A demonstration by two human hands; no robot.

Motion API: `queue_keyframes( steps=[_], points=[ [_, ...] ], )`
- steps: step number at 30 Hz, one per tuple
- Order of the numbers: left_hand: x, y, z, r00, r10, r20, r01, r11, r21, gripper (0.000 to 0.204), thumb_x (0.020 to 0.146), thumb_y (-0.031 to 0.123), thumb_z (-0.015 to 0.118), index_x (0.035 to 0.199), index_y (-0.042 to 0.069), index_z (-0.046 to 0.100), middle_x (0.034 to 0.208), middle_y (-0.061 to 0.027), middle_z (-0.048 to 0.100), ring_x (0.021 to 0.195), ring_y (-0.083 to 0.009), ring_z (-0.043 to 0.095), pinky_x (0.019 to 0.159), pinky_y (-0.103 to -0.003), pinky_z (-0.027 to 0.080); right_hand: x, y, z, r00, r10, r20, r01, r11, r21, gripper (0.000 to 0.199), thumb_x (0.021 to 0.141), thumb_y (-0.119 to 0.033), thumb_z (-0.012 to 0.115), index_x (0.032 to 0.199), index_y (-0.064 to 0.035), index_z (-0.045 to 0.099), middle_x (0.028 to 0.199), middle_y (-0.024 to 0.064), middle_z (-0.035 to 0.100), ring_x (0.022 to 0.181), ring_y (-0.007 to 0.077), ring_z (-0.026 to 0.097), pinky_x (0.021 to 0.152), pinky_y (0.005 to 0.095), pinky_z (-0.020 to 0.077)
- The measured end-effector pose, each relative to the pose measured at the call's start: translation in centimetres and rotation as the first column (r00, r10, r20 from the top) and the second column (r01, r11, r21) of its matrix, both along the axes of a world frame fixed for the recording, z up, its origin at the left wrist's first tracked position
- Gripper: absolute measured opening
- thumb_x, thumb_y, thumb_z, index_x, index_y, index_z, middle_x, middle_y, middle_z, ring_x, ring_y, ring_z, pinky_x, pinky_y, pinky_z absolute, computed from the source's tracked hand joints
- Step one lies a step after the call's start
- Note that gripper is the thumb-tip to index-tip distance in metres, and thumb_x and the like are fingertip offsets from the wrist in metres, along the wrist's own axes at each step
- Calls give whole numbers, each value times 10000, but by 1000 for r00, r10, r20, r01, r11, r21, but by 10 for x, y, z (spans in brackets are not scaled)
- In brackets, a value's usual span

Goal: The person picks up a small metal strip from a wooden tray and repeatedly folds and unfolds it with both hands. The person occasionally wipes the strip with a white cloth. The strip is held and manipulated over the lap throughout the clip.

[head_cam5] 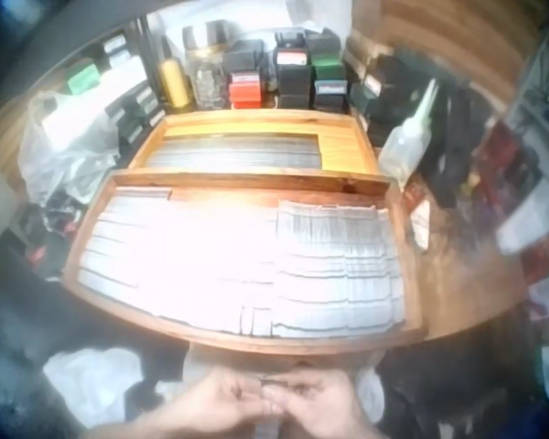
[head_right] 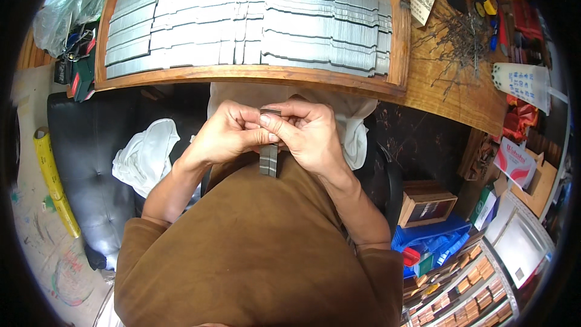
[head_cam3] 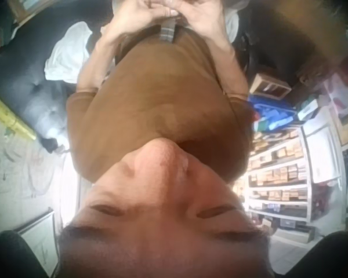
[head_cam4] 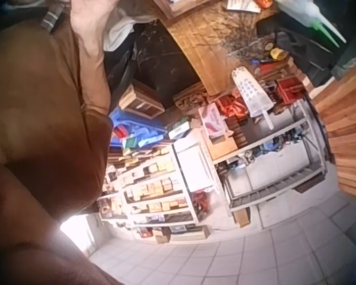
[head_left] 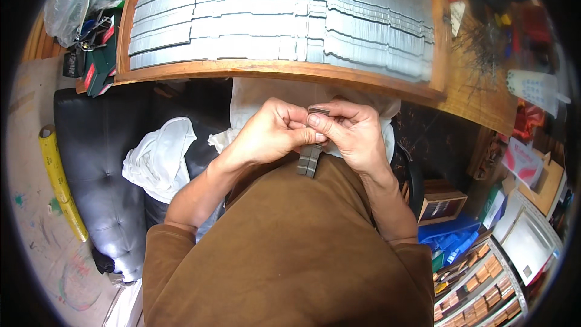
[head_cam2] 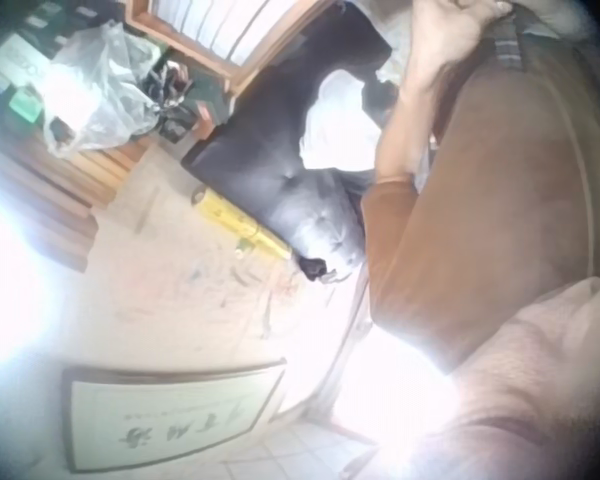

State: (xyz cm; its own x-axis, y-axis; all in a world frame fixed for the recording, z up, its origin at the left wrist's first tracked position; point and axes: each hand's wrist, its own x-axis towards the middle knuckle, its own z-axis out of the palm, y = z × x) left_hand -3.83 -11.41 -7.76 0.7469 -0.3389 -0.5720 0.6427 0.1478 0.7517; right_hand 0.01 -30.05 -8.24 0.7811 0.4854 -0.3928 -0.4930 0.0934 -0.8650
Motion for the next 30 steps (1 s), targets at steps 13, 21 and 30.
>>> queue_keyframes(
  steps=[13,21,30],
  points=[
    [20,5,9,994,18,-108,-26,996,-80,190,904,167,746,1024,20,739,910,-72,754,779,-99,690,622,-216,522,9,4,1,993,-53,-103,58,997,46,180,930,-100,711,1023,55,706,774,48,678,623,75,592,546,223,487],
    [27,8,10,995,59,-77,-68,991,-117,231,901,157,741,1052,-13,704,898,-93,743,757,-135,715,551,-192,534,11,8,0,973,-139,-186,156,984,83,122,927,-82,690,979,25,714,779,33,671,608,63,555,543,195,431],
    [27,12,11,996,30,-89,-40,994,-106,244,897,174,750,1053,-8,708,918,-89,751,787,-124,714,568,-196,528,11,8,-1,970,-118,-214,149,980,132,153,924,-71,691,1033,36,703,797,50,682,627,76,588,599,217,508]
  ],
)
